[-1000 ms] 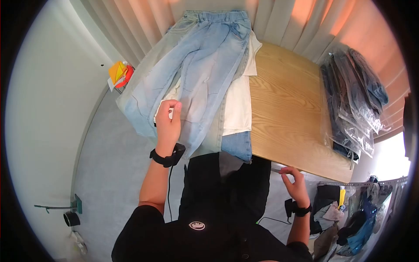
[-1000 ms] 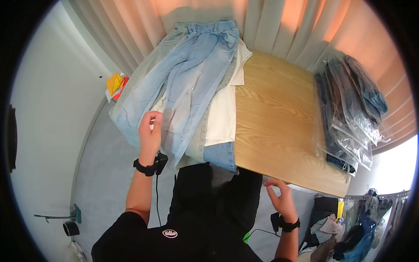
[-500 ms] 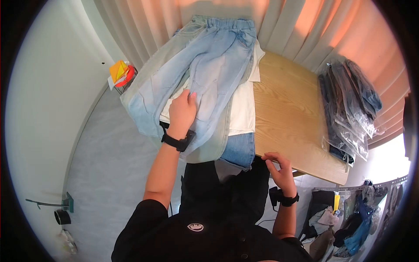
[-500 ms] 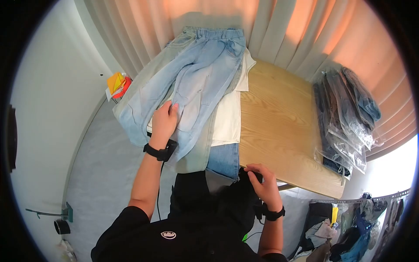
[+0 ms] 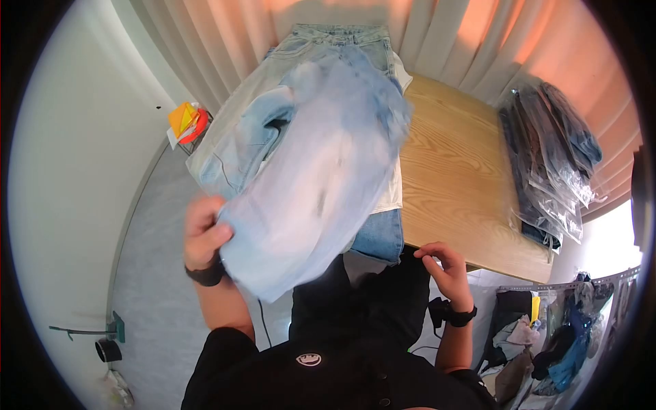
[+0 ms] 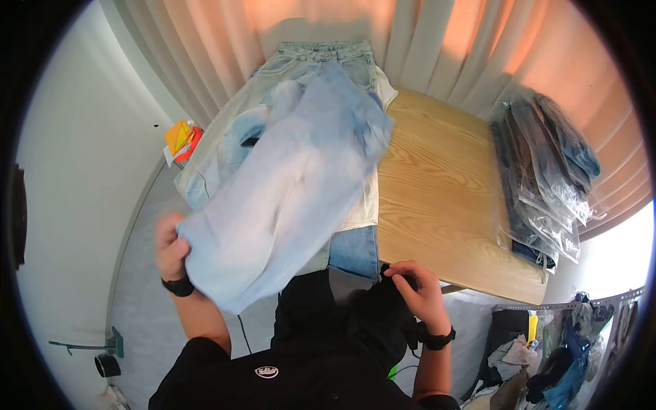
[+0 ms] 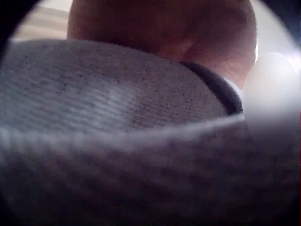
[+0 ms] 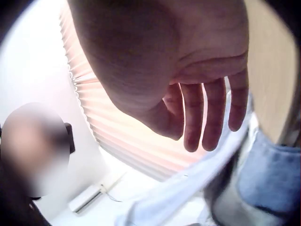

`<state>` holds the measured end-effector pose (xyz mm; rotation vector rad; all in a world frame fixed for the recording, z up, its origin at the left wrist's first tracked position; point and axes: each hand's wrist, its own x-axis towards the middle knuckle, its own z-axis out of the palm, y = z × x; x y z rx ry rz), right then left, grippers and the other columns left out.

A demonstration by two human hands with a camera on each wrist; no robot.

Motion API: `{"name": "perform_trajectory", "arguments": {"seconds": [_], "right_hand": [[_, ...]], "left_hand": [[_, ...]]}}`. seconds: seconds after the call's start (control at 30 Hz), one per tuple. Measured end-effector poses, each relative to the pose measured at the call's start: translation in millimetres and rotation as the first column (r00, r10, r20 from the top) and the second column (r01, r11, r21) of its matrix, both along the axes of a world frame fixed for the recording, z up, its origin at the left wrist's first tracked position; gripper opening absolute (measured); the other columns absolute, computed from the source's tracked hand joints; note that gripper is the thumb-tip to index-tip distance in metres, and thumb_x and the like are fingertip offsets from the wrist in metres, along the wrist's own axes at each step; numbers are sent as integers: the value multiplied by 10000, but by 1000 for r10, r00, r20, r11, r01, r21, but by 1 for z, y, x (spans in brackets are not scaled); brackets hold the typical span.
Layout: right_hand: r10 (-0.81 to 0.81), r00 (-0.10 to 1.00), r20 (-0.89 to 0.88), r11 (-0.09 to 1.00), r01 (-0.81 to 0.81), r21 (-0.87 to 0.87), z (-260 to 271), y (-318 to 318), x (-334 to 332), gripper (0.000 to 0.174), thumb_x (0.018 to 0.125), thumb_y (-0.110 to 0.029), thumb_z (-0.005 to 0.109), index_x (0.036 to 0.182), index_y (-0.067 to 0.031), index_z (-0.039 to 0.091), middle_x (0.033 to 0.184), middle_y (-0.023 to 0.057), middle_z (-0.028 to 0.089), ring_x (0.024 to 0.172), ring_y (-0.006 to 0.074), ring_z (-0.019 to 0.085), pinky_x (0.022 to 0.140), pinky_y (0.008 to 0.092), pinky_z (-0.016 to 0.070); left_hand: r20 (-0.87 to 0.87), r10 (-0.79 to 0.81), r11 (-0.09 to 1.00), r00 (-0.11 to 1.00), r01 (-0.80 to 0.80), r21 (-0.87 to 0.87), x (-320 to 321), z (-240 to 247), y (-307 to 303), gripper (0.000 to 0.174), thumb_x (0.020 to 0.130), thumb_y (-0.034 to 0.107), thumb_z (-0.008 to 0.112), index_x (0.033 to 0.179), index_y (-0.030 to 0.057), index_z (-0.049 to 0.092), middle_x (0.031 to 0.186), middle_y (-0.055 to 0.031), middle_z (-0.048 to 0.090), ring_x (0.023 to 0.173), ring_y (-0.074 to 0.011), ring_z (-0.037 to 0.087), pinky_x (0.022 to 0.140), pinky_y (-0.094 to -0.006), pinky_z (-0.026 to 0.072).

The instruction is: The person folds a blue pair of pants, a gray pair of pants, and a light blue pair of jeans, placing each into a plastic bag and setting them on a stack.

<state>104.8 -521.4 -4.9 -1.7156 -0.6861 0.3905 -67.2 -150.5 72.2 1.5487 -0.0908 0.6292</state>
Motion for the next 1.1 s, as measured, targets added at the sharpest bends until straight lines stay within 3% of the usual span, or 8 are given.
{"name": "perform_trajectory", "arguments": {"seconds": [0.1,0.17,0.23,0.37,0.5,0.7,0.9,1.1], "right_hand": [[135,975,-174,979,-104,175,23,7,9,218,835,18,569,1053,30,564,996,102,627,963,177,594,874,299,446],[138,983,-120,980,-118,159,38,20,31,283,841,14,565,1121,29,527,1077,115,590,1031,178,562,902,308,433],[151,988,-43,981,-144,128,50,50,62,356,842,-41,589,1178,24,493,1138,128,567,1091,190,532,927,327,418],[66,926,372,980,9,-197,37,106,136,596,800,-202,669,1282,29,405,1231,191,513,1189,275,463,988,376,367],[18,938,347,944,98,-315,-13,146,225,708,766,-316,692,1305,25,383,1249,229,494,1177,327,468,989,383,370],[98,894,437,786,199,-585,-10,158,228,652,792,-406,640,1241,13,421,1151,260,550,1072,384,531,906,411,426],[107,623,775,732,478,-486,18,94,240,500,837,-388,590,1152,-25,454,948,244,616,878,413,588,733,476,467],[-156,648,745,395,732,-555,77,-27,251,599,820,-472,573,1112,29,424,972,303,600,963,442,570,805,484,453]], "left_hand": [[2,-94,995,996,94,-37,-18,-19,18,216,742,186,640,745,-12,552,634,20,547,507,-59,439,464,-218,329],[-276,66,995,959,-84,-55,-28,-33,25,217,753,194,638,756,-5,551,644,36,539,533,-40,430,474,-204,305],[-276,106,988,955,-133,-82,-31,-47,29,223,763,209,636,760,4,550,653,40,539,546,-33,430,481,-200,299],[-345,185,970,920,-228,-87,-41,-61,38,222,809,234,602,788,17,560,694,43,540,601,-31,442,533,-188,303],[-377,320,924,869,-374,-80,-38,-57,30,198,843,206,569,834,10,587,734,42,536,657,-39,442,590,-189,317],[-408,623,754,667,-652,86,-20,-88,46,196,882,195,552,862,12,618,754,45,521,718,-52,424,653,-204,333],[-418,574,782,704,-623,24,-6,-71,44,197,893,203,548,875,21,622,747,48,520,695,-43,438,632,-193,335],[-314,414,904,855,-425,34,45,-30,11,130,863,147,606,909,25,603,735,61,530,656,-30,444,602,-183,348]]}}
